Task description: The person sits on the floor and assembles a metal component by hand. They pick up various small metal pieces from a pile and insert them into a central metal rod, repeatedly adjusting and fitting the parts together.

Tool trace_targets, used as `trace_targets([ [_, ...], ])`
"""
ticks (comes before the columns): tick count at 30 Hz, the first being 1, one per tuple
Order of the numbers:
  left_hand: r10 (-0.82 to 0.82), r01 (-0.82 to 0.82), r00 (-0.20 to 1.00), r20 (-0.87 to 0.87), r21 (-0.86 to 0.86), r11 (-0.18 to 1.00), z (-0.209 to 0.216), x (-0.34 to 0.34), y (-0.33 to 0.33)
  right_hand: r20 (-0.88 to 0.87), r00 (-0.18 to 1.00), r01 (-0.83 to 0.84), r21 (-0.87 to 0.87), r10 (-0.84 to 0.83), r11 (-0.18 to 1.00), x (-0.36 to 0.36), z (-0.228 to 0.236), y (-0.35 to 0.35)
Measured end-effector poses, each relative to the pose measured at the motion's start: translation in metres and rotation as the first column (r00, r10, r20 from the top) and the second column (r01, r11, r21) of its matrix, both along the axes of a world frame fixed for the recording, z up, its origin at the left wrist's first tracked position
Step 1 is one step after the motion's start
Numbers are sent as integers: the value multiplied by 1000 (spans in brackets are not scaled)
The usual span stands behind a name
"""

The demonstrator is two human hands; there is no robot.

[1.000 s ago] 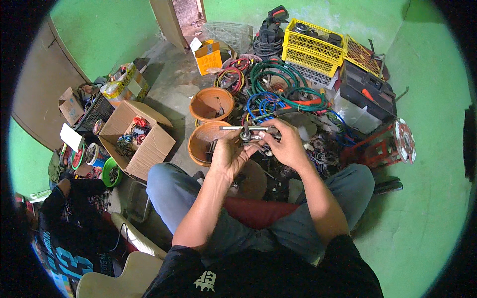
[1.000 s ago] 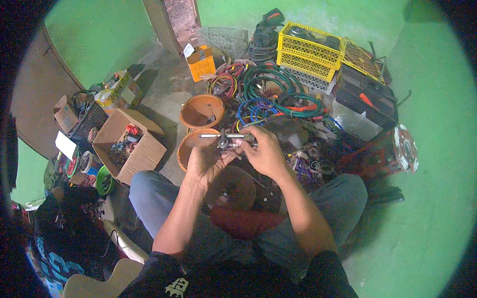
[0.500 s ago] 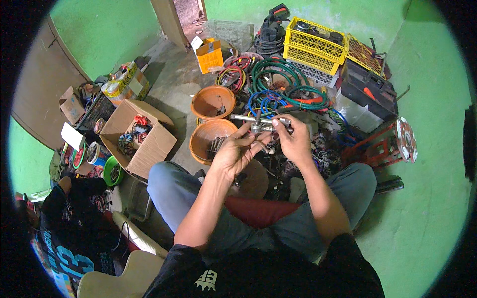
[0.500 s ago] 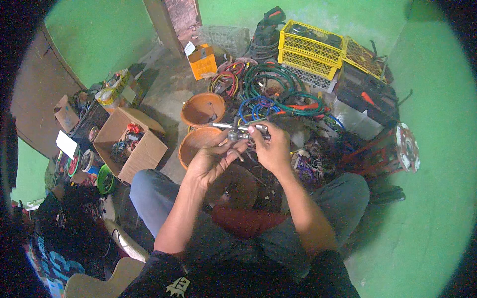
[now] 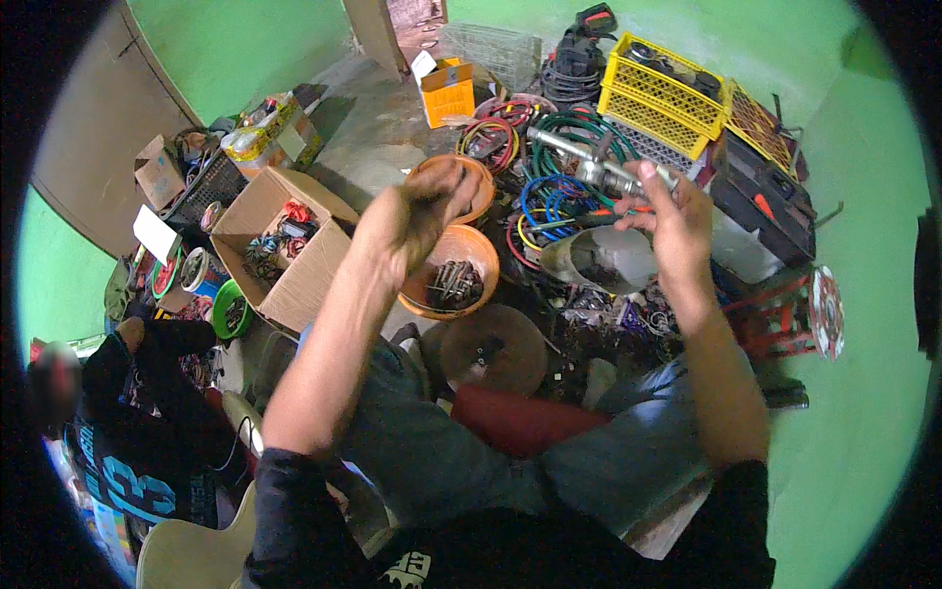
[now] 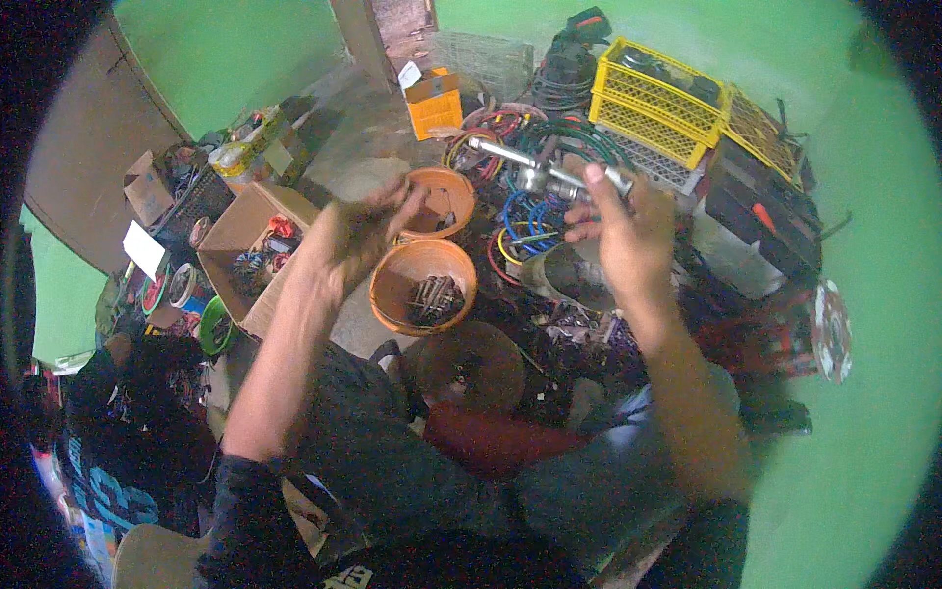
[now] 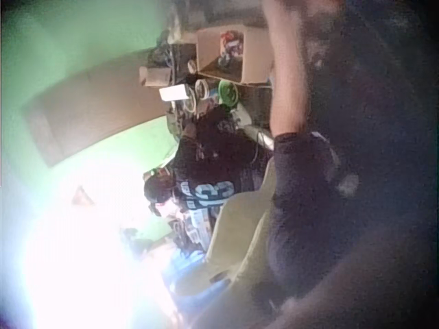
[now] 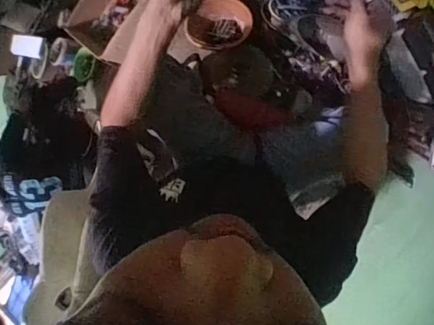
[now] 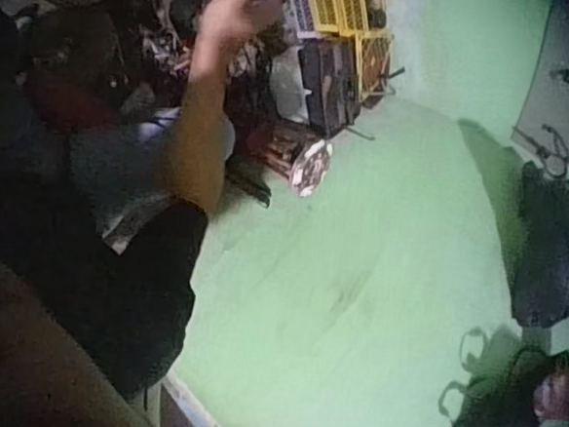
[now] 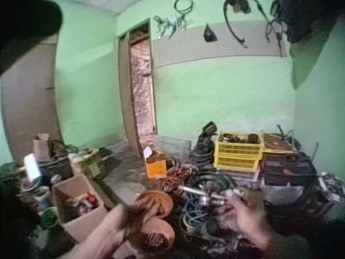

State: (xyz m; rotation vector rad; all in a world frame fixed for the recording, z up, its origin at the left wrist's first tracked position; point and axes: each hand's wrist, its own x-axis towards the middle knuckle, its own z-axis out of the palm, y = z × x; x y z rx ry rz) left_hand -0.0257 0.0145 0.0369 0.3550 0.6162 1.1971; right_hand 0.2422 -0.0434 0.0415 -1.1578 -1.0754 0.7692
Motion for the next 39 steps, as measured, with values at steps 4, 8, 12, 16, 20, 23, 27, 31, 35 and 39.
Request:
trace_targets([
  [4,2,30,978,-208,151,988,0,2,72,56,996,-69,-41,71,997,-2,6,48],
  [8,99,-58,906,-411,111,992,-74,-6,149,17,992,-126,-101,129,987,-11,-15,82],
  [12,74,22,511,-856,99,995,-164,-34,175,6,987,-157,-224,162,962,-11,-42,102],
  [16,78,-22,353,-932,75,997,-247,-80,214,-97,980,-197,-299,175,934,-15,-63,130],
  [20,28,89,290,-957,56,994,-204,-33,215,-166,983,-136,-354,81,925,-4,-76,149],
  [23,186,51,490,-852,241,969,-238,-59,223,-186,971,-207,-349,149,914,-24,-74,158],
  [27,15,84,588,-809,80,993,-211,-34,217,-207,962,-240,-339,177,910,-24,-80,159],
  [31,-148,198,774,-615,14,980,-168,-2,190,-181,957,-271,-296,225,916,-26,-77,151],
  [35,-288,340,844,-452,36,940,-108,38,149,-168,957,-273,-226,238,935,-26,-71,141],
  [39,-245,347,900,-361,252,903,-65,56,110,-172,945,-306,-170,277,937,-29,-63,131],
])
